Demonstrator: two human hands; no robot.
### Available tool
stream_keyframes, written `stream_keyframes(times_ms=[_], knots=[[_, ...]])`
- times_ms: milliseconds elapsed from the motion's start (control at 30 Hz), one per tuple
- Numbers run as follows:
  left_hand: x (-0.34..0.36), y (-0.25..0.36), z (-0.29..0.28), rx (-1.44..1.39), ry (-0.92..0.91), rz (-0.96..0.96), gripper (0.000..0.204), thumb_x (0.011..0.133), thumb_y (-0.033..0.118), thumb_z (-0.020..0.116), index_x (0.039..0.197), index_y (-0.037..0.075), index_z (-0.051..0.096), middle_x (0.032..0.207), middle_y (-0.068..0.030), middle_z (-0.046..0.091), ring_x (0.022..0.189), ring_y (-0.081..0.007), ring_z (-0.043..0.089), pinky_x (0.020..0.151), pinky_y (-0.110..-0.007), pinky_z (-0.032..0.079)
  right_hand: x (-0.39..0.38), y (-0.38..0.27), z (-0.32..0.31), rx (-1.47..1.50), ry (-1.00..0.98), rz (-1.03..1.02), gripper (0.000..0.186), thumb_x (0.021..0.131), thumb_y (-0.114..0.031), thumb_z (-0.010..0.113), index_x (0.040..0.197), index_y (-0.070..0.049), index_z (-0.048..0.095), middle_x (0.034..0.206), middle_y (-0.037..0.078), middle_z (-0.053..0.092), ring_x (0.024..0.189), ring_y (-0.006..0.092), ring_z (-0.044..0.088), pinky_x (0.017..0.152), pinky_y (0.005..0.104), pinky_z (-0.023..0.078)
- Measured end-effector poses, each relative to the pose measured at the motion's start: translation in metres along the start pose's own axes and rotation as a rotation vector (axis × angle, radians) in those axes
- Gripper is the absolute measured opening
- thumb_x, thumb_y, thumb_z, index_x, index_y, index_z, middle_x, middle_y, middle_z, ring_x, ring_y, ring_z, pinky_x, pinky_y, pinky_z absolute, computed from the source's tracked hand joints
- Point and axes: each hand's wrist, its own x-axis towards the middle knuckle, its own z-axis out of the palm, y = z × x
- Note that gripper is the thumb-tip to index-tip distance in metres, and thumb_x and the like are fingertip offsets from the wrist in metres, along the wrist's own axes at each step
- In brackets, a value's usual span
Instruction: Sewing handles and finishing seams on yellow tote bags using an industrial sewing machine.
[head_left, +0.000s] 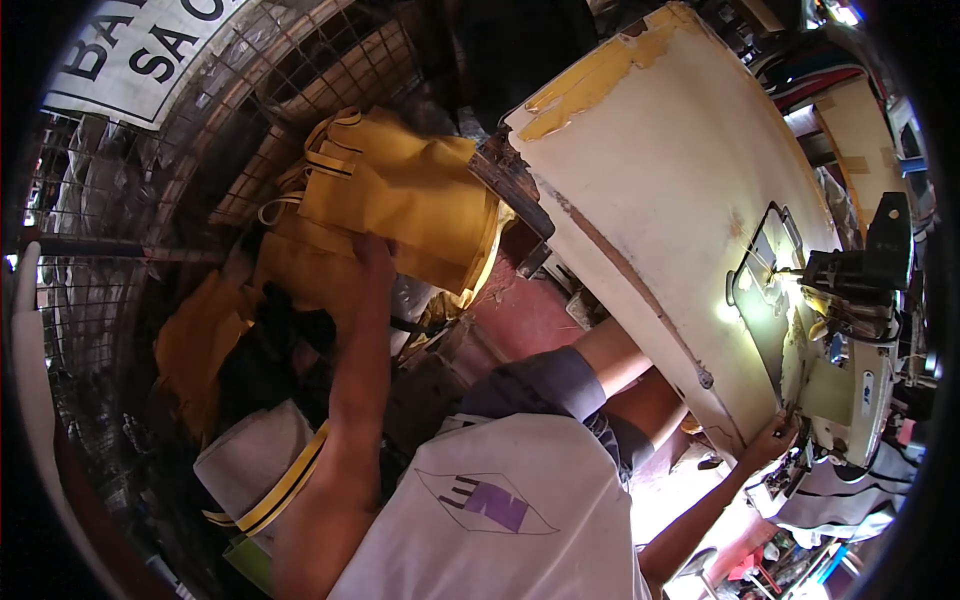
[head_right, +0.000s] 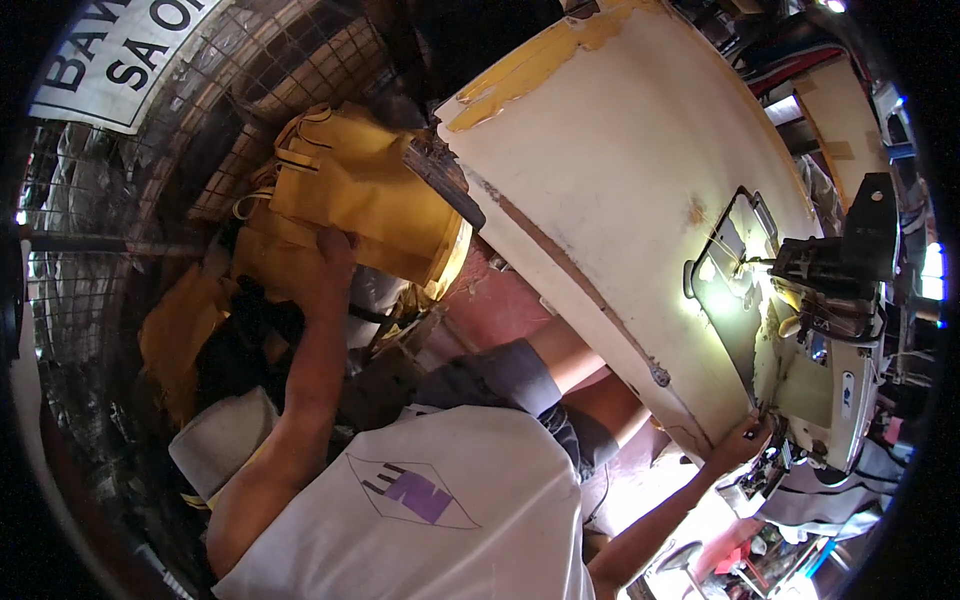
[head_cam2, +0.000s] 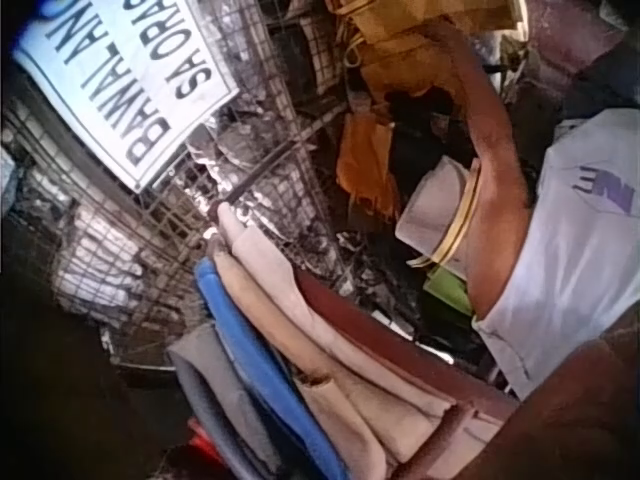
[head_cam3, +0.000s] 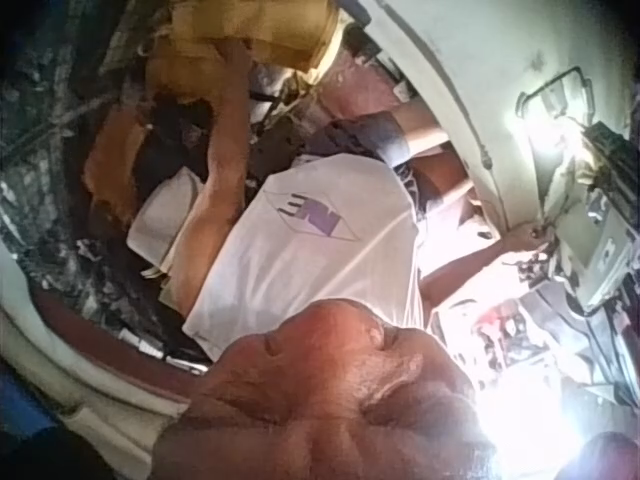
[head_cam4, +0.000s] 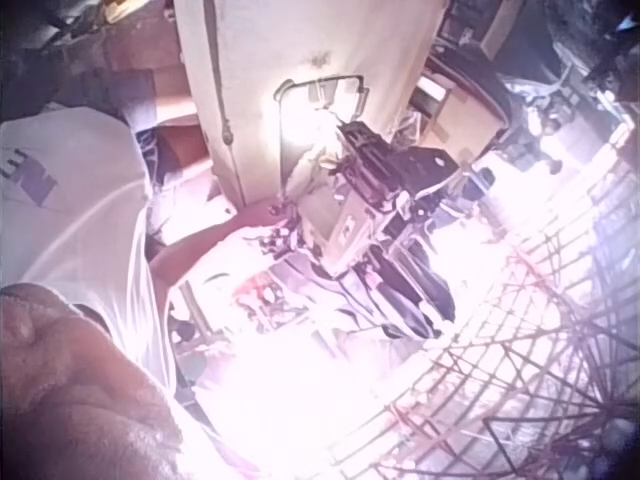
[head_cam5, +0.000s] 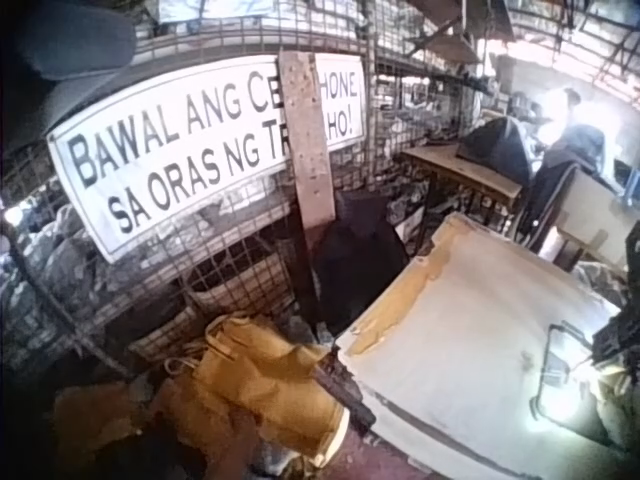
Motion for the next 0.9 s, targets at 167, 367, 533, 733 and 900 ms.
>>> stream_keyframes(times_ms=[167,367,533,733,900], knots=[[-0.007,-0.04,-0.006,0.508,0.105,-0.095,0.028,0.09,0.028,0.063,0.105,0.005,0.057,0.065,-0.0078,0.056,0.047,-0.0172,0.052,0.043,-0.03,0.043,0.003,0.005,0.002,-0.031,0.005,-0.002,0.033,0.095,-0.026,0.06,0.111,0.003,0.063,0.105,0.018,0.065,0.081,0.0272,0.061,0.071,0.036,0.05],[0.005,-0.05,-0.013,0.381,0.182,0.2,0.018,0.091,0.019,0.061,0.1,0.005,0.053,0.074,-0.0093,0.055,0.054,-0.0195,0.054,0.043,-0.032,0.044,0.011,0.019,0.005,-0.037,-0.023,0.013,0.041,0.093,-0.033,0.064,0.106,0.006,0.064,0.099,0.021,0.068,0.087,0.0307,0.066,0.08,0.0382,0.053],[-0.009,-0.028,-0.056,0.376,-0.063,-0.172,0.016,0.09,0.014,0.057,0.102,0.004,0.057,0.078,-0.0121,0.059,0.069,-0.0228,0.062,0.05,-0.037,0.05,0.014,0.02,0.005,-0.092,-0.017,-0.071,0.043,0.093,-0.032,0.062,0.108,0.008,0.063,0.103,0.023,0.066,0.093,0.0331,0.065,0.083,0.039,0.052],[-0.019,0.106,-0.16,1.883,0.145,0.481,0.03,0.083,0.025,0.063,0.107,0.007,0.065,0.099,-0.0193,0.066,0.093,-0.0353,0.064,0.077,-0.046,0.052,0.015,0.019,0.005,-0.091,-0.012,-0.108,0.041,0.093,-0.029,0.062,0.11,0.008,0.064,0.103,0.024,0.066,0.094,0.0346,0.064,0.085,0.04,0.051],[-0.036,0.23,-0.339,2.276,0.166,0.517,0.043,0.075,0.028,0.074,0.114,0.01,0.066,0.105,-0.0149,0.068,0.102,-0.0354,0.063,0.088,-0.044,0.05,0.016,0.024,0.007,-0.072,0.005,-0.115,0.041,0.094,-0.03,0.062,0.109,0.007,0.064,0.104,0.024,0.066,0.091,0.0343,0.064,0.082,0.041,0.051]])
